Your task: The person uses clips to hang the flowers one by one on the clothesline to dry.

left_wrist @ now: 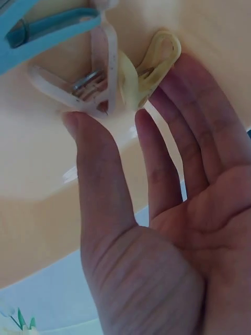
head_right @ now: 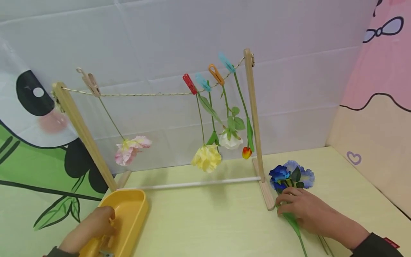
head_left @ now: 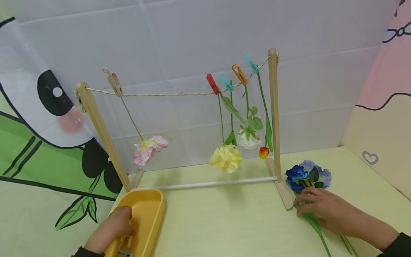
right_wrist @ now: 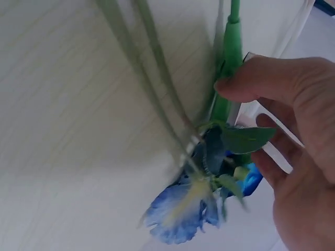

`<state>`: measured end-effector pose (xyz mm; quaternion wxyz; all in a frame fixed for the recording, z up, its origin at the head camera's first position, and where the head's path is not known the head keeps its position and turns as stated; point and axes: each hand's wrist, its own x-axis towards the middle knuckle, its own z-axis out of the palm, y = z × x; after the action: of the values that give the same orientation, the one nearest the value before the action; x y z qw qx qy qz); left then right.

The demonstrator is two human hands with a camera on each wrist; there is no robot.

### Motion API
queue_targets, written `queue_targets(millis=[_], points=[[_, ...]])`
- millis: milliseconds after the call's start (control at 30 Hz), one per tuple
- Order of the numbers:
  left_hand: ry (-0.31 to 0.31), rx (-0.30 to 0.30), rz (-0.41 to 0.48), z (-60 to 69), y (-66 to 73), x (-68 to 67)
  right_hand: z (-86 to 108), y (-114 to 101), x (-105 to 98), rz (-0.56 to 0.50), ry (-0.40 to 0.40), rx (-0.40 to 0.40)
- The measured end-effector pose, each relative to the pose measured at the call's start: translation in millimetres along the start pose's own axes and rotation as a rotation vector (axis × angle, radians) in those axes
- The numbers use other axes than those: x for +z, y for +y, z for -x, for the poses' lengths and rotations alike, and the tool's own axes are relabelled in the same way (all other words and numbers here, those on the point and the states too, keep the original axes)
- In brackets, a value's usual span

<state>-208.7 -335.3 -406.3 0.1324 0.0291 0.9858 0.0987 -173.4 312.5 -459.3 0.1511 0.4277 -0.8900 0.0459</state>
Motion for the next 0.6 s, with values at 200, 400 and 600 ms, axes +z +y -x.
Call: queue_targets(millis=[200, 400, 600], points=[[0.012, -0.01, 0.033, -1.9, -4.5, 3.2, 3.1, -11.8, -0.2, -0.156, -0.111, -0.026], [0.033, 0.024, 0.03, -3.7, -7.2, 4.8, 3.2, -12.1, 6.1, -0.134, 0.004, -0.088], [0.075, 0.033, 0.027, -3.9, -4.0, 5.4, -6.3, -12.1, 16.6, -0.059, 0.089, -0.12]])
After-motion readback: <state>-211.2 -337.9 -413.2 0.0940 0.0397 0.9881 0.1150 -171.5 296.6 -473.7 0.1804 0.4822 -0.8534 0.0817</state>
